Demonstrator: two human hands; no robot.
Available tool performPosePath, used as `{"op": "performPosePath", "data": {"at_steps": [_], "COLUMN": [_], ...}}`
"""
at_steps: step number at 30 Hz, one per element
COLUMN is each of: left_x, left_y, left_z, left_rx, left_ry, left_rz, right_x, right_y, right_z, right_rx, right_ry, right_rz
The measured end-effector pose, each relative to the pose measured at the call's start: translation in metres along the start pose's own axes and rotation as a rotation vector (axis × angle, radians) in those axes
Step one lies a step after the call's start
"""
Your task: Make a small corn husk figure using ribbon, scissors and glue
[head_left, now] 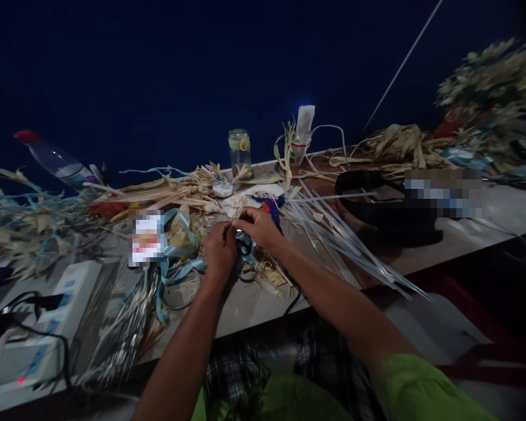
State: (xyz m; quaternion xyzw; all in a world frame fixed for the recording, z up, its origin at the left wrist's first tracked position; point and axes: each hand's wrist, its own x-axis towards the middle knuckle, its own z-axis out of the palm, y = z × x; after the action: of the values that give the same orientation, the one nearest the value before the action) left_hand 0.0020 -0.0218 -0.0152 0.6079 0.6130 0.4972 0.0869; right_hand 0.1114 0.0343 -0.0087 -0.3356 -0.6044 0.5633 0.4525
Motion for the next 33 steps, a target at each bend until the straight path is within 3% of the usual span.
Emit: {"op": "performPosePath", "data": {"at_steps": [4,8,19,29,33], "left_x": [0.001,0.005,0.014,0.012,0.012], "left_y": [0.002,0.001,-0.008,-0.013,-0.014], "left_z": [-0.001,-0.003,-0.002,0.000,0.000], "left_rx": [-0.125,-0.312,-0.584,-0.644,-0.607], "left_ry": [-0.086,-0.011,0.011,0.041,-0.009], "left_rz": [-0.054,-0.218,-0.414,-0.427,-0.415], "right_x": [0.000,-0.001,-0.006,-0.006,-0.006], "right_y": [-0.006,-0.012,-0.013,-0.012,-0.012], "right_z": [-0.004,-0.006,-0.005,-0.005,-0.005], "right_rx": [-0.076,-0.238,-0.626,-0.631,-0.641], "right_ry": [0.044,0.074,-0.101,-0.102,-0.114], "right_rz": [-0.015,-0.087,-0.241,-0.223,-0.219]}}
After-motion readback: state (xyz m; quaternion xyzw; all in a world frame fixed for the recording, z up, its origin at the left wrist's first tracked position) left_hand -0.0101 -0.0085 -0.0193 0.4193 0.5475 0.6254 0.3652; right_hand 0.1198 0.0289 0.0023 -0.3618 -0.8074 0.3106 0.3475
